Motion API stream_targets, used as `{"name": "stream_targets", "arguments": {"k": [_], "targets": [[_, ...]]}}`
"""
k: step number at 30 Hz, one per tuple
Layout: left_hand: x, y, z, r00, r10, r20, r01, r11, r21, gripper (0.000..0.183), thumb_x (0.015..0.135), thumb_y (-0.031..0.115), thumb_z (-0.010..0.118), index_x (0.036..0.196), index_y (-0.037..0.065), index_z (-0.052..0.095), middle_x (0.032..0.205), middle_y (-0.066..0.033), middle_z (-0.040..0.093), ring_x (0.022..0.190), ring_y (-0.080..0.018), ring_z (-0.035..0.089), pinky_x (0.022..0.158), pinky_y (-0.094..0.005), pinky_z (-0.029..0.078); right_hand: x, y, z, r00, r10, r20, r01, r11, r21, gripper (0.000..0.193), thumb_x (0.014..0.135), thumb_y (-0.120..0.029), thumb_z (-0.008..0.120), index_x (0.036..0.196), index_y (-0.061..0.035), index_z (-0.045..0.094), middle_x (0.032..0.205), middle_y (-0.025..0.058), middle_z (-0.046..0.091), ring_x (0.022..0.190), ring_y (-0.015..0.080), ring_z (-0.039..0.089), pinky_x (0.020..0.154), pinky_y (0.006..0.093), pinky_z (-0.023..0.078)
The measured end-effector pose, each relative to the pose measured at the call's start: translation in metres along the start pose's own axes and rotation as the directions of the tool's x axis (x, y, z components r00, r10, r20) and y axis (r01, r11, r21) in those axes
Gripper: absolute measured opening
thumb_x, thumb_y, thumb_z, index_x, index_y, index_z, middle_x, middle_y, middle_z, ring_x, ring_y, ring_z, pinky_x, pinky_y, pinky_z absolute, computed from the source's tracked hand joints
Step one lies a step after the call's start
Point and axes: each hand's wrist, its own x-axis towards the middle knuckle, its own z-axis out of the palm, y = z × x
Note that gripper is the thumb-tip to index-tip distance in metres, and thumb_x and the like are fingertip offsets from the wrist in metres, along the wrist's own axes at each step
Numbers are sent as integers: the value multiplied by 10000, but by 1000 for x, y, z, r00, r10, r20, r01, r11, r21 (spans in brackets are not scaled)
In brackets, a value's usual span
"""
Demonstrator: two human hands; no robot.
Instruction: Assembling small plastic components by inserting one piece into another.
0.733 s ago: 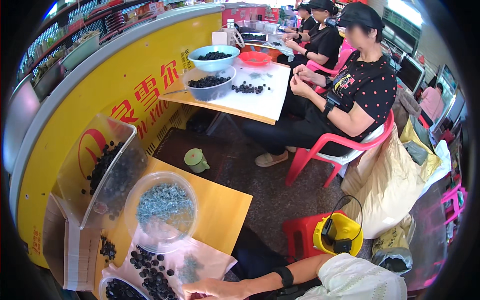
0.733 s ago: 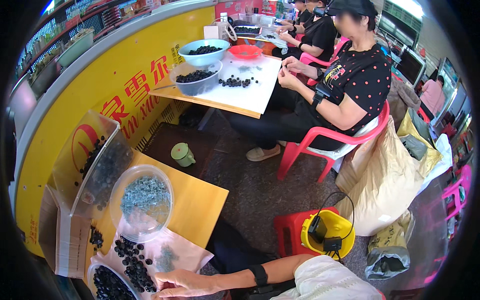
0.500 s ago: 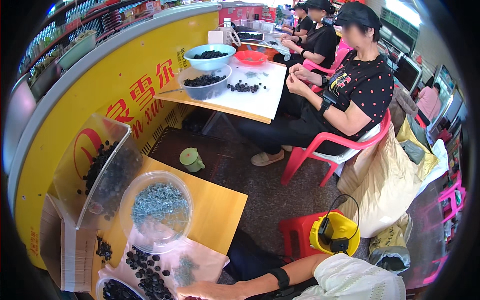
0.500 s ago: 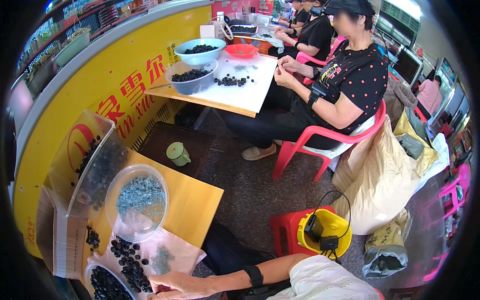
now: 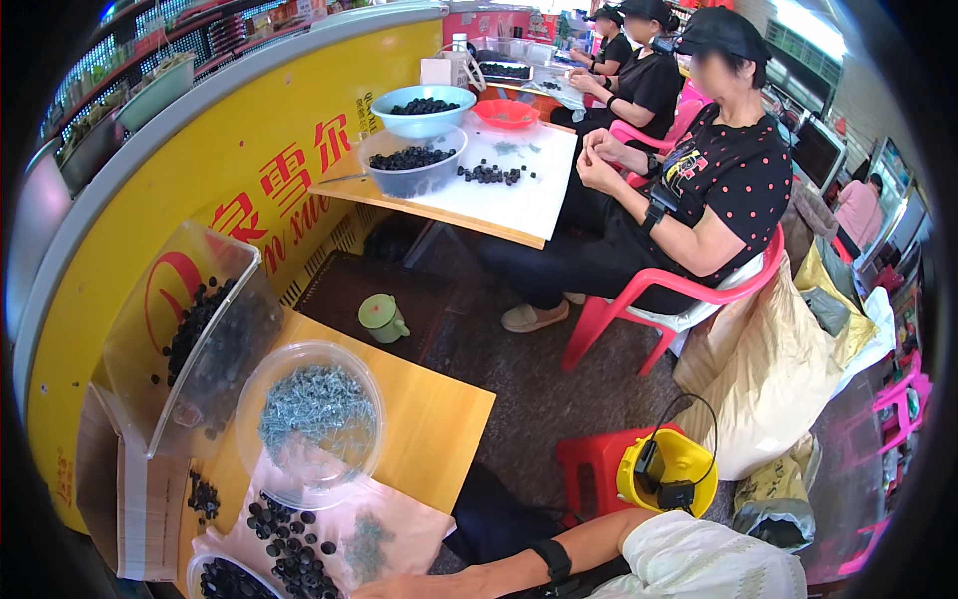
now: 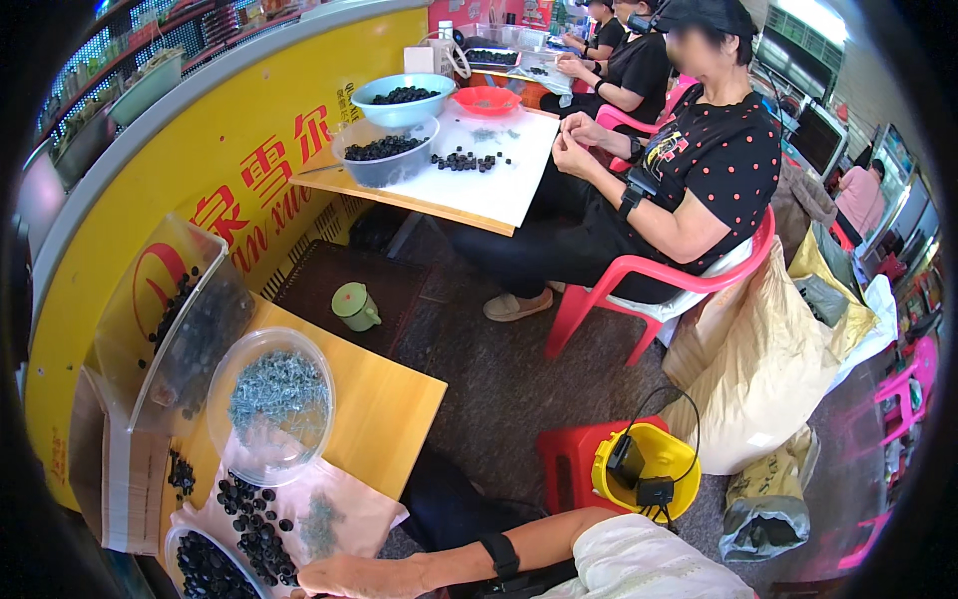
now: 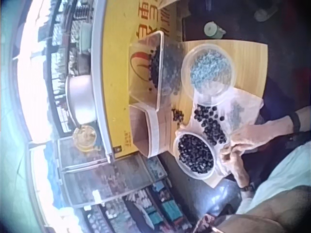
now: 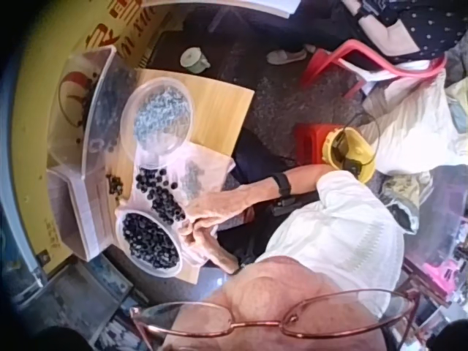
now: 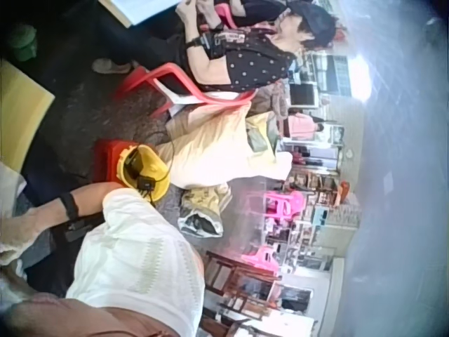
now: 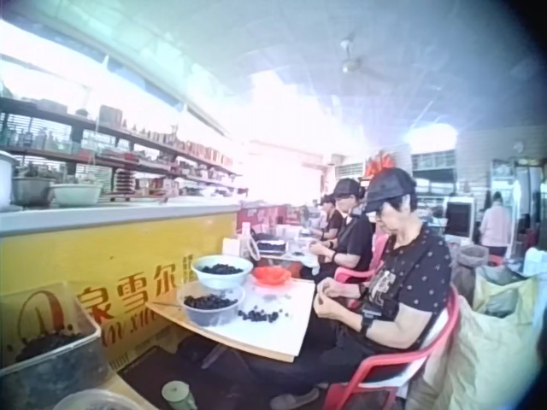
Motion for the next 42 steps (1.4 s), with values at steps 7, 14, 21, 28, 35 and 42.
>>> {"name": "stream_targets", "arguments": {"k": [7, 14, 21, 28, 35, 42], "targets": [[0, -10, -4, 1000, 9, 2, -9, 1000, 11, 143, 814, 87, 611, 920, 18, 543, 932, -133, 582, 805, -228, 575, 702, -347, 503, 0, 4, 0, 999, -26, 39, 30, 993, -113, 176, 830, -181, 585, 910, -47, 503, 788, 143, 509, 746, 343, 537, 628, 417, 419], [7, 5, -6, 994, 104, -37, -103, 995, 14, 132, 801, 66, 614, 900, 23, 540, 919, -125, 577, 791, -222, 571, 686, -343, 501, 14, -33, -24, 984, 168, 66, -168, 986, -11, 137, 870, -194, 553, 837, -61, 557, 764, 126, 541, 736, 307, 564, 633, 379, 430], [16, 13, 13, 1000, 8, 28, -10, 997, 80, 114, 739, -34, 556, 821, 41, 532, 873, -110, 561, 727, -172, 539, 611, -283, 466, 106, -104, -159, 804, -122, -582, 198, 978, 69, 152, 923, -171, 521, 978, -31, 546, 760, -6, 564, 568, 30, 470, 488, 201, 373], [11, 45, 20, 991, 116, -65, -108, 988, 111, 100, 752, 2, 540, 845, 42, 535, 879, -107, 563, 761, -180, 539, 649, -292, 464, 102, -62, -69, 905, -295, -307, 290, 955, -61, 106, 836, -74, 590, 803, -24, 503, 711, 58, 509, 563, 169, 506, 508, 295, 406], [10, 14, 18, 983, 144, -110, -130, 984, 123, 144, 784, 81, 555, 921, 38, 541, 904, -101, 567, 776, -192, 538, 684, -304, 477, 7, 4, 5, 974, 203, -98, -223, 936, -274, 270, 862, -277, 532, 813, -18, 473, 655, 160, 560, 589, 364, 582, 507, 436, 450], [5, 3, 10, 983, 109, -149, -88, 986, 142, 141, 814, 105, 559, 938, 38, 546, 909, -109, 567, 768, -184, 549, 657, -295, 488, 4, 8, 24, 974, 140, -176, -201, 893, -401, 410, 829, -460, 526, 697, -72, 513, 541, 82, 511, 451, 269, 542, 380, 398, 393]]}}
